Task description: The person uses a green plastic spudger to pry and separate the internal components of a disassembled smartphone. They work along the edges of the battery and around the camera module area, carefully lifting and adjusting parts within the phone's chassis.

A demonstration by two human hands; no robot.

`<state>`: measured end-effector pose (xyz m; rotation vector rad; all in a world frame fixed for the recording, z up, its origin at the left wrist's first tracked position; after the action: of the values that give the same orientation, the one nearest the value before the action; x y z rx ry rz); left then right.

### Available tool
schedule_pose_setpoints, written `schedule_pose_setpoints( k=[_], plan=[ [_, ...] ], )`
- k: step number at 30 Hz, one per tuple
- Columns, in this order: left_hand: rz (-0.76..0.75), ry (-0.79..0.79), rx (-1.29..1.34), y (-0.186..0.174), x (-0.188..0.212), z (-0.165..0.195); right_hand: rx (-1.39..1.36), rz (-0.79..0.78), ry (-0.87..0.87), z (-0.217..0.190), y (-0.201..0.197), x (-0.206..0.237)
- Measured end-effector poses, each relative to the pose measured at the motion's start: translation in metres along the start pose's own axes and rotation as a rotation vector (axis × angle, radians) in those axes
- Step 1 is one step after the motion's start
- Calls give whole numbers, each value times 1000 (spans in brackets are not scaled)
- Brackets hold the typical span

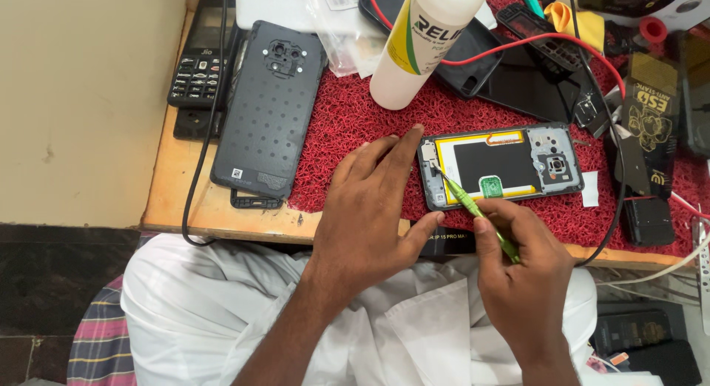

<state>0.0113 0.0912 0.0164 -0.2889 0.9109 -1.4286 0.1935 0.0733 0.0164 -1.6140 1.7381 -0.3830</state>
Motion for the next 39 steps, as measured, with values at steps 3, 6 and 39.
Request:
schedule_pose_setpoints(
  k=[3,6,39],
  plan=[
    [-14,-14,-2,1,0,-1,-43,18,60,4,-2,1],
    [-4,-12,-5,0,0,-1,-44,22,53,1,-2,0],
    [-10,-17,17,2,0,-2,-6,-1,-44,-10,7,-5]
  ],
)
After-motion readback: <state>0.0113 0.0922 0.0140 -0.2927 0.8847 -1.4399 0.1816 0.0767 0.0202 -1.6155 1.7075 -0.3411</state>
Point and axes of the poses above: each hand's wrist, its own x-axis away from the middle knuckle, its own y-axis out of the palm, z = x × y, the point moved 8 cm from there along -x, towards the middle knuckle, and after that the axes turned 1 degree about -y, right-handed, at the moved point
